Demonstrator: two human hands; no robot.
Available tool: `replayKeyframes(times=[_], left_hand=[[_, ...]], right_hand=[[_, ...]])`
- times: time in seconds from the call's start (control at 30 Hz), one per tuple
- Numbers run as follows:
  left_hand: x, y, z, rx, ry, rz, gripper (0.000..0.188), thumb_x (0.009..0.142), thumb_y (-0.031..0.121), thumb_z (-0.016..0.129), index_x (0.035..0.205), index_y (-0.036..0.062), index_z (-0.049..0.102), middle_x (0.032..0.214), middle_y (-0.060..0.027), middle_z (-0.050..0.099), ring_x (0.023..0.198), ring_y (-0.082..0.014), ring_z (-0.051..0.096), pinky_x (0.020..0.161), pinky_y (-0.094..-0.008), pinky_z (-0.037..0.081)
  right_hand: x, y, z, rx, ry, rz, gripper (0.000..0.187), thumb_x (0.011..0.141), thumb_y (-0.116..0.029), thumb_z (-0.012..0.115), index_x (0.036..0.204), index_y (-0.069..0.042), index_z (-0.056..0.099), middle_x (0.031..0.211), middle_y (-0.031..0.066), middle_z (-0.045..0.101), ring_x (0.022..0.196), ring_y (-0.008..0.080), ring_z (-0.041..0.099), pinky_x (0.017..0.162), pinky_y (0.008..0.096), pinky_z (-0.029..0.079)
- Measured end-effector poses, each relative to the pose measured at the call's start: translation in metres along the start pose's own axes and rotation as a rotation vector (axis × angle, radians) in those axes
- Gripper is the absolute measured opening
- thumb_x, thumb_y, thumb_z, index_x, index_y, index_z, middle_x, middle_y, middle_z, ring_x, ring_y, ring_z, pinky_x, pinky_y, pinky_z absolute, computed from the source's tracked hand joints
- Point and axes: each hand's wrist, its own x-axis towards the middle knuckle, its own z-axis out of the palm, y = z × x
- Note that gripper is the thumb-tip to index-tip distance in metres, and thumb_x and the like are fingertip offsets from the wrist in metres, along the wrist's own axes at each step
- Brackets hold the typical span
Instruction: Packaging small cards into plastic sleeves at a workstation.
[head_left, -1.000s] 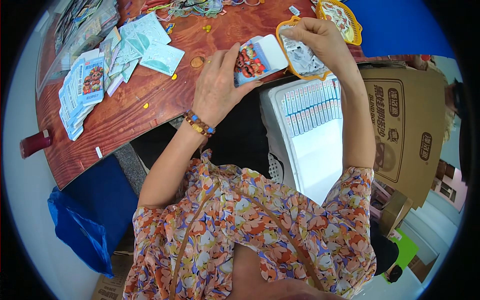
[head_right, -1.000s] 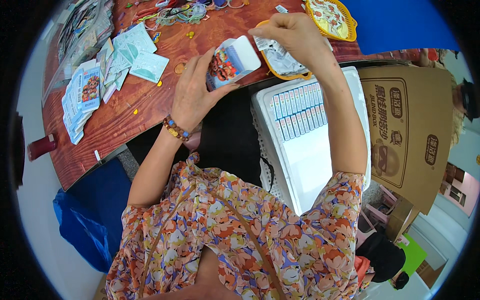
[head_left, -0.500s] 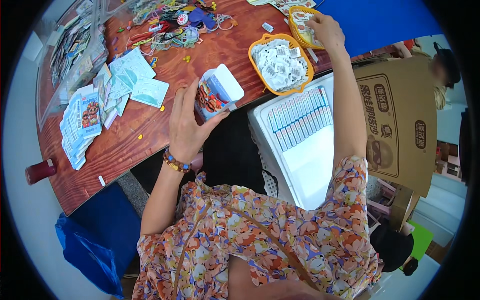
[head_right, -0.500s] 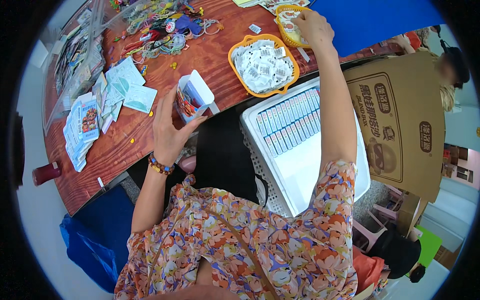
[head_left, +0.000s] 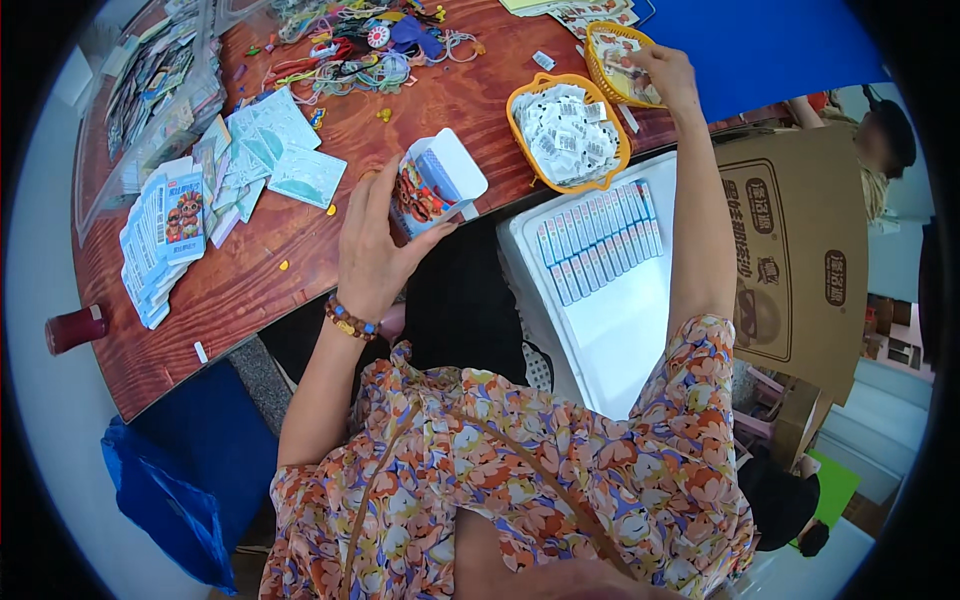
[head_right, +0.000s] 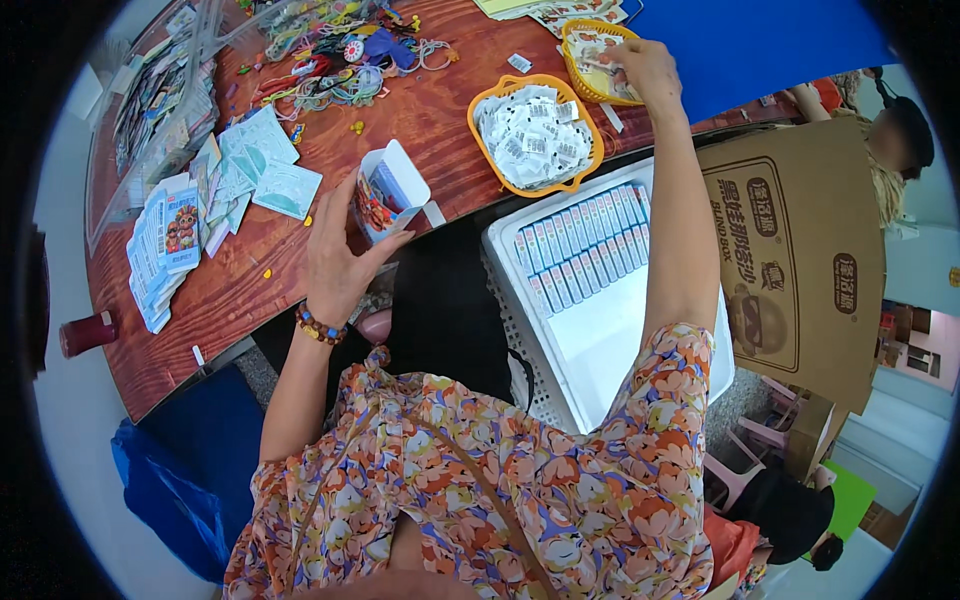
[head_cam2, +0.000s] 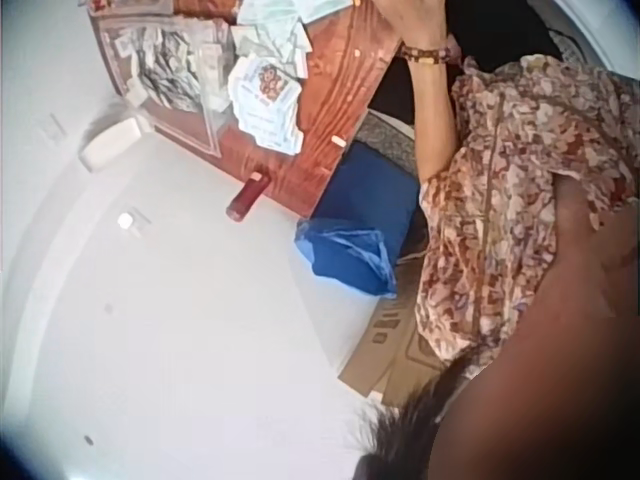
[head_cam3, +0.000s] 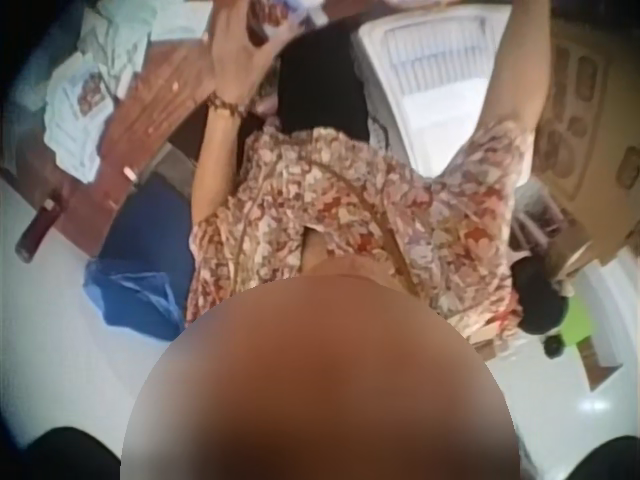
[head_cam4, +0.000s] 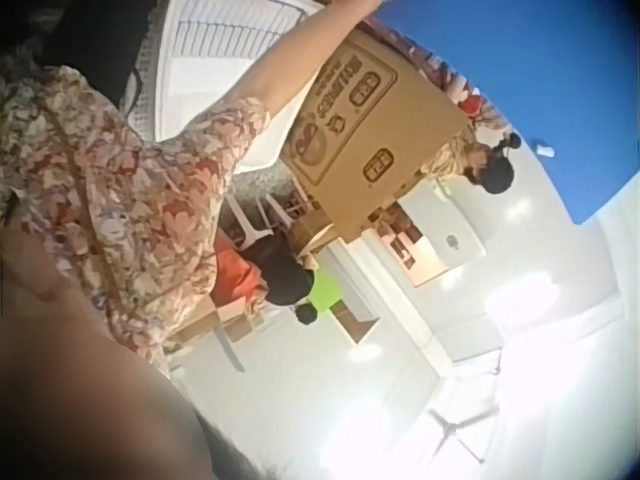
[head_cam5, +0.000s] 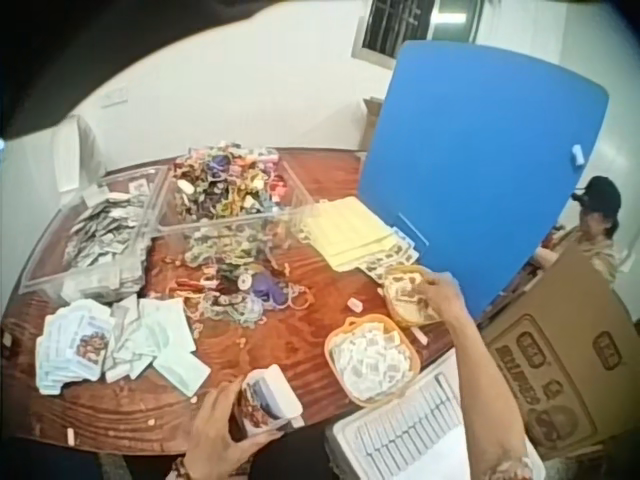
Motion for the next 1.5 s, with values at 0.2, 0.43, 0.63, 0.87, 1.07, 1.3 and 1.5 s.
replayKeyframes(times=[0.2, 0.43, 0.63, 0.87, 1.07, 1.3, 1.5], left_hand=[[0.004, -0.005, 0.006, 0.007, 0.107, 0.060, 0.079, 0.069, 0.026, 0.087, 0.134, -0.0001, 0.050, 0.115, -0.0182, 0.059, 0.105, -0.0361, 0.058, 0.090, -0.0431, 0.049], [0.002, -0.003, 0.005, 0.026, 0.152, 0.064, 0.080, 0.069, 0.029, 0.087, 0.133, -0.0006, 0.051, 0.113, -0.0183, 0.059, 0.103, -0.0356, 0.059, 0.086, -0.0430, 0.051], [-0.003, -0.008, 0.000, 0.034, 0.195, 0.017, 0.081, 0.069, 0.028, 0.088, 0.134, -0.0028, 0.049, 0.113, -0.0192, 0.059, 0.103, -0.0363, 0.060, 0.086, -0.0427, 0.052], [-0.001, -0.015, 0.008, -0.043, 0.224, -0.030, 0.081, 0.070, 0.024, 0.087, 0.135, -0.0043, 0.047, 0.114, -0.0212, 0.058, 0.103, -0.0369, 0.060, 0.086, -0.0433, 0.052], [-0.003, -0.013, 0.015, -0.047, 0.272, -0.021, 0.078, 0.071, 0.019, 0.085, 0.135, -0.0036, 0.047, 0.114, -0.0217, 0.056, 0.107, -0.0382, 0.056, 0.089, -0.0441, 0.050], [-0.004, -0.011, -0.003, -0.109, 0.240, 0.019, 0.063, 0.080, 0.018, 0.080, 0.132, -0.0015, 0.049, 0.117, -0.0185, 0.057, 0.108, -0.0312, 0.060, 0.091, -0.0395, 0.050], [-0.012, -0.007, -0.022, -0.844, 0.105, -0.153, 0.043, 0.091, 0.002, 0.068, 0.131, 0.0022, 0.052, 0.114, -0.0084, 0.063, 0.099, -0.0122, 0.066, 0.080, -0.0253, 0.054]], right_hand=[[-0.090, -0.082, -0.005, 0.650, -0.031, -0.295, 0.015, 0.088, -0.016, 0.069, 0.089, -0.002, 0.075, 0.099, 0.0033, 0.070, 0.090, 0.0094, 0.064, 0.079, 0.0241, 0.050], [-0.177, -0.159, 0.042, 0.390, -0.234, -0.705, 0.010, 0.086, -0.012, 0.067, 0.082, -0.005, 0.072, 0.114, 0.0073, 0.068, 0.115, 0.0199, 0.059, 0.104, 0.0390, 0.039], [-0.195, -0.173, 0.064, 0.180, 0.000, -0.858, 0.011, 0.089, -0.011, 0.064, 0.092, -0.003, 0.071, 0.113, 0.0091, 0.068, 0.110, 0.0264, 0.060, 0.104, 0.0411, 0.036], [-0.234, -0.152, 0.098, 0.408, 0.176, -0.753, 0.022, 0.090, -0.001, 0.066, 0.111, 0.001, 0.067, 0.107, 0.0133, 0.068, 0.094, 0.0214, 0.066, 0.079, 0.0306, 0.053], [-0.246, -0.163, 0.124, 0.538, 0.153, -0.686, 0.032, 0.085, -0.002, 0.074, 0.116, 0.002, 0.066, 0.102, 0.0145, 0.068, 0.082, 0.0189, 0.067, 0.073, 0.0286, 0.053], [-0.227, -0.144, 0.114, 0.753, -0.134, -0.556, 0.026, 0.091, 0.002, 0.066, 0.117, 0.003, 0.066, 0.102, 0.0089, 0.068, 0.088, 0.0109, 0.064, 0.077, 0.0227, 0.051], [-0.221, -0.143, 0.100, 0.870, -0.420, -0.564, 0.024, 0.093, 0.001, 0.064, 0.117, 0.003, 0.065, 0.108, 0.0084, 0.068, 0.098, 0.0119, 0.065, 0.084, 0.0235, 0.051]])
